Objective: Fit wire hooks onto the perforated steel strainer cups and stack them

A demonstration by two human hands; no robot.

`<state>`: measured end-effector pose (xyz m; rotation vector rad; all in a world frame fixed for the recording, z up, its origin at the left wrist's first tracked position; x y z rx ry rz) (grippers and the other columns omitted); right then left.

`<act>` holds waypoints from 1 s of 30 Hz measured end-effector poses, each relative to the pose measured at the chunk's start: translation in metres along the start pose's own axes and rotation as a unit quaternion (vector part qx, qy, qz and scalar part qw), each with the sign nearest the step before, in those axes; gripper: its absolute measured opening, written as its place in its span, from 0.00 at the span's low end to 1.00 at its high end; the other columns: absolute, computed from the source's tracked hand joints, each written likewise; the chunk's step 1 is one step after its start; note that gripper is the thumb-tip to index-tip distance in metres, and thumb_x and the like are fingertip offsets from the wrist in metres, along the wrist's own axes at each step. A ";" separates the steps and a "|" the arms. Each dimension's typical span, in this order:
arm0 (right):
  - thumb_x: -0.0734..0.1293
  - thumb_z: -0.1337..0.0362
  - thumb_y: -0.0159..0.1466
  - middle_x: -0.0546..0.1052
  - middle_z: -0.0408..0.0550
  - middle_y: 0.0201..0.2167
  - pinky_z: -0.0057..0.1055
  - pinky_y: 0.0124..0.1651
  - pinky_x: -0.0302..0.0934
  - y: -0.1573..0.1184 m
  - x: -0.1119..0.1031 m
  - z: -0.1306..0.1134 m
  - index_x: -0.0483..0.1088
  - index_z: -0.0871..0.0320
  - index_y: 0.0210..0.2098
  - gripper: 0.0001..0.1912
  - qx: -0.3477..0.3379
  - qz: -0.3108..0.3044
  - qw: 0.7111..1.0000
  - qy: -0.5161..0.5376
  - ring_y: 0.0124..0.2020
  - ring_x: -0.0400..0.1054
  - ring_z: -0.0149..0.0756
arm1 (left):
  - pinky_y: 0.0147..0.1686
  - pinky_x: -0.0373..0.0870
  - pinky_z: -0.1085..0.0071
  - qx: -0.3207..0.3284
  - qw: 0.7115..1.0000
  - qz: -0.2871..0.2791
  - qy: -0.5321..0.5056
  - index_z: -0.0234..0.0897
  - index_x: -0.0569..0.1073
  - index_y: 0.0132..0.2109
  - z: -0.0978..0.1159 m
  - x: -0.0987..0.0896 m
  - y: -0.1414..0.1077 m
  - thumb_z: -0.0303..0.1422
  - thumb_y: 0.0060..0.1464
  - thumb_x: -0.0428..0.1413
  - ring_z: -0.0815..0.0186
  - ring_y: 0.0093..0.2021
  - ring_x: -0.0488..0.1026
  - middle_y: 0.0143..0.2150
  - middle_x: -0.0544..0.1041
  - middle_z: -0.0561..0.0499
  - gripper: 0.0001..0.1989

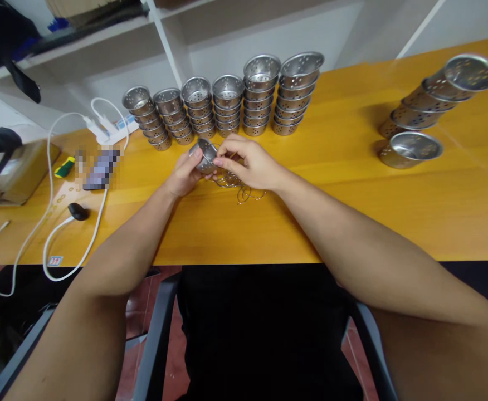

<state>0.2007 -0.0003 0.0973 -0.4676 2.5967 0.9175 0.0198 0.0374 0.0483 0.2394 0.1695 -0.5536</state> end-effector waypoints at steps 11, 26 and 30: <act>0.74 0.12 0.72 0.82 0.51 0.32 0.45 0.39 0.76 0.003 -0.024 0.026 0.77 0.48 0.36 0.44 0.089 0.028 0.988 0.121 0.32 0.77 0.44 | 0.44 0.95 0.50 0.021 0.999 0.014 0.025 0.46 0.81 0.60 -0.010 0.004 0.003 0.87 0.65 0.60 0.49 0.48 0.92 0.50 0.88 0.42 0.50; 0.71 0.24 0.81 0.85 0.59 0.51 0.65 0.63 0.82 -0.009 -0.025 0.039 0.84 0.49 0.48 0.34 0.042 0.069 0.983 -0.165 0.51 0.81 0.60 | 0.72 0.91 0.42 0.129 0.983 0.111 0.067 0.46 0.72 0.73 -0.043 -0.032 0.022 0.78 0.58 0.78 0.42 0.71 0.88 0.69 0.85 0.39 0.55; 0.74 0.18 0.74 0.85 0.62 0.69 0.74 0.72 0.82 -0.010 -0.016 0.030 0.83 0.45 0.73 0.47 0.032 0.065 0.988 -0.134 0.62 0.83 0.68 | 0.77 0.88 0.43 0.164 0.980 0.056 0.099 0.49 0.71 0.80 -0.040 -0.019 0.021 0.75 0.60 0.78 0.41 0.77 0.85 0.77 0.81 0.37 0.56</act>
Point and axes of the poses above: each hand's wrist, its own y-axis towards the middle knuckle, its own x-axis out of the palm, z = x × y, the point moved 8 cm from there along y, towards the middle knuckle
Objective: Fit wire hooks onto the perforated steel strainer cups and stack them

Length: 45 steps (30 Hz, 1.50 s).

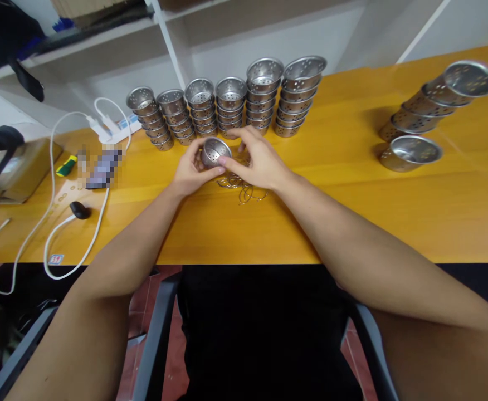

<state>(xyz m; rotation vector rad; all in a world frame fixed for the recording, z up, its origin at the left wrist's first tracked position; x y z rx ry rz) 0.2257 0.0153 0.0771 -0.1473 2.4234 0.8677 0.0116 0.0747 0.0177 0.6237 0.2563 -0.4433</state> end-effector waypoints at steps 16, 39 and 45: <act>0.88 0.45 0.70 0.82 0.61 0.76 0.58 0.64 0.90 0.062 -0.072 -0.021 0.77 0.48 0.80 0.44 -0.032 0.038 0.995 -0.089 0.65 0.87 0.62 | 0.59 0.92 0.61 -0.070 0.996 -0.006 0.049 0.46 0.74 0.76 0.024 0.008 -0.007 0.46 0.72 0.75 0.55 0.66 0.87 0.83 0.78 0.36 0.34; 0.94 0.60 0.71 0.83 0.71 0.80 0.76 0.83 0.76 0.201 -0.057 -0.026 0.75 0.62 0.90 0.55 0.089 -0.273 0.866 -0.410 0.79 0.80 0.84 | 0.61 0.89 0.59 -0.089 0.994 -0.021 0.059 0.41 0.78 0.71 0.031 0.013 -0.005 0.45 0.74 0.71 0.55 0.65 0.88 0.76 0.82 0.36 0.27; 1.01 0.53 0.53 0.92 0.59 0.68 0.68 0.77 0.78 0.215 -0.052 0.000 0.82 0.59 0.84 0.64 0.122 -0.250 0.865 -0.417 0.70 0.88 0.67 | 0.61 0.90 0.59 -0.087 0.995 -0.020 0.053 0.41 0.79 0.71 0.030 0.012 -0.005 0.45 0.74 0.72 0.55 0.65 0.88 0.76 0.82 0.36 0.27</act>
Point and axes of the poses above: each hand's wrist, its own y-axis towards the middle knuckle, its own x-axis out of the palm, z = x × y, the point moved 8 cm from there along y, towards the middle knuckle
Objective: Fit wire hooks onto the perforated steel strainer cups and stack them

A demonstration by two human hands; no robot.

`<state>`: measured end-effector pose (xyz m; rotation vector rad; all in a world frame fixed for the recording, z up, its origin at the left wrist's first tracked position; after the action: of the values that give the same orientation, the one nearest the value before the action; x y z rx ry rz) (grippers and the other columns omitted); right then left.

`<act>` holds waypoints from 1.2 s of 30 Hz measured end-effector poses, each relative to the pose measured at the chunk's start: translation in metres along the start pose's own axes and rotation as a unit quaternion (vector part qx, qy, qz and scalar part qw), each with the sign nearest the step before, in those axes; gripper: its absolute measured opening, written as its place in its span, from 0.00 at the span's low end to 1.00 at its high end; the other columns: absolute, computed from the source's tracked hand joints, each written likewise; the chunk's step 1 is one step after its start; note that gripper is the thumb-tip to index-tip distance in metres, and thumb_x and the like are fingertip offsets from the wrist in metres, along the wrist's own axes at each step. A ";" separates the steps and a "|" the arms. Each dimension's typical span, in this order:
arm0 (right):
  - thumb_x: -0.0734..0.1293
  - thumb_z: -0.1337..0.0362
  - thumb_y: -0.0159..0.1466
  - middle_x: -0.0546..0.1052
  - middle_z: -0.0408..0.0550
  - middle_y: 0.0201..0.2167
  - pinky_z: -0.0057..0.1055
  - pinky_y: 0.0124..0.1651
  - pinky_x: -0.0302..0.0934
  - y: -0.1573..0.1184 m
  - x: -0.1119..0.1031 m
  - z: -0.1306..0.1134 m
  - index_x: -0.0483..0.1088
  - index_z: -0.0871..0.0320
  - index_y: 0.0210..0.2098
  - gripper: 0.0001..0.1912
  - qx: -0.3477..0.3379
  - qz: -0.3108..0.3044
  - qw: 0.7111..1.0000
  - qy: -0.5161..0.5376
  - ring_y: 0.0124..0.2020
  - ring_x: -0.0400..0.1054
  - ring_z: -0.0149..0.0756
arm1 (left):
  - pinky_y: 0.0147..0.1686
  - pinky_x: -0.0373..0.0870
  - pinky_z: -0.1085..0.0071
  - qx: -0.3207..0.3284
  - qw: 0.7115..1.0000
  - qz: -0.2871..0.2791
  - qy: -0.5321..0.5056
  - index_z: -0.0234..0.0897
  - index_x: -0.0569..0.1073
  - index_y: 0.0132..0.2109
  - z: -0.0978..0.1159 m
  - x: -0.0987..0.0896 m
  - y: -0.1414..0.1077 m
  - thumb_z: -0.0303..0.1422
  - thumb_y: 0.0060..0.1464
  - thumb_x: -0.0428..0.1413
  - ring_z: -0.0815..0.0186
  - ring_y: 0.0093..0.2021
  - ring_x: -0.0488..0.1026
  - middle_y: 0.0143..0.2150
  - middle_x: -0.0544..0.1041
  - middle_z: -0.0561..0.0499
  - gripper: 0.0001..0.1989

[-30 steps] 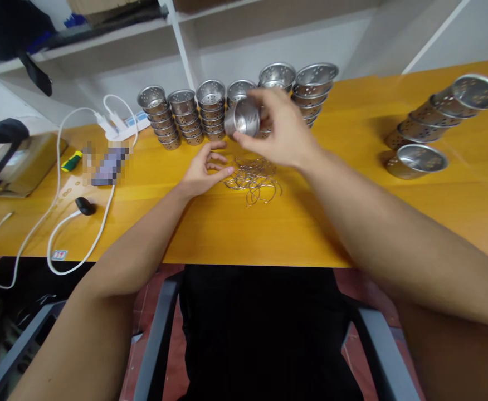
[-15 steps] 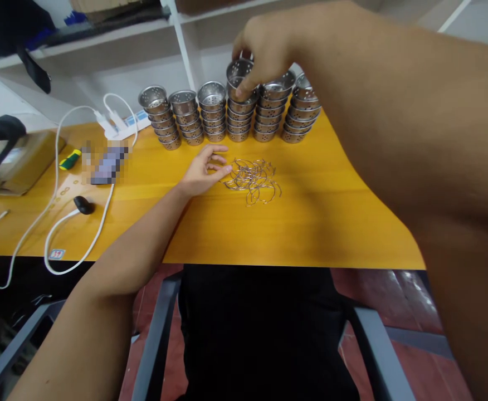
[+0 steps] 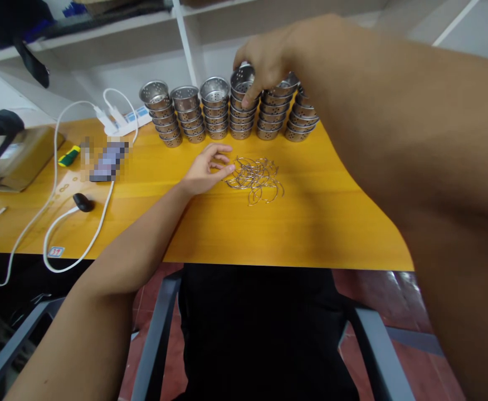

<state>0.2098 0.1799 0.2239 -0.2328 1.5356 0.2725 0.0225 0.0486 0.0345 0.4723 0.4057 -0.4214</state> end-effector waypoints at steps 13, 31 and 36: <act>0.97 0.36 0.50 0.94 0.51 0.57 0.43 0.59 0.82 0.026 0.003 0.021 0.88 0.59 0.77 0.62 -0.069 0.036 0.997 -0.010 0.35 0.78 0.29 | 0.63 0.88 0.62 -0.027 1.000 -0.002 0.005 0.41 0.80 0.71 -0.003 0.001 0.000 0.41 0.74 0.74 0.57 0.65 0.87 0.76 0.83 0.38 0.26; 0.98 0.41 0.54 0.93 0.48 0.56 0.42 0.57 0.82 0.020 0.014 0.012 0.86 0.58 0.77 0.58 -0.039 0.008 0.998 -0.046 0.35 0.77 0.30 | 0.63 0.89 0.61 -0.025 1.000 0.001 0.009 0.42 0.81 0.72 -0.009 0.003 0.001 0.42 0.74 0.74 0.56 0.64 0.87 0.74 0.83 0.39 0.26; 1.01 0.50 0.51 0.93 0.43 0.55 0.53 0.67 0.83 0.025 0.016 0.019 0.87 0.51 0.78 0.59 0.006 -0.034 0.999 -0.016 0.42 0.83 0.38 | 0.63 0.89 0.61 -0.020 1.000 0.000 -0.001 0.41 0.81 0.72 -0.008 0.003 0.001 0.43 0.74 0.74 0.56 0.64 0.87 0.74 0.83 0.38 0.26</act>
<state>0.2202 0.2099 0.2093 -0.2700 1.4946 0.2128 0.0234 0.0524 0.0270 0.4338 0.4118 -0.4125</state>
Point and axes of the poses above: each hand's wrist, its own y-axis towards the middle knuckle, its own x-axis out of the palm, z = x × y, the point moved 8 cm from there along y, towards the middle knuckle
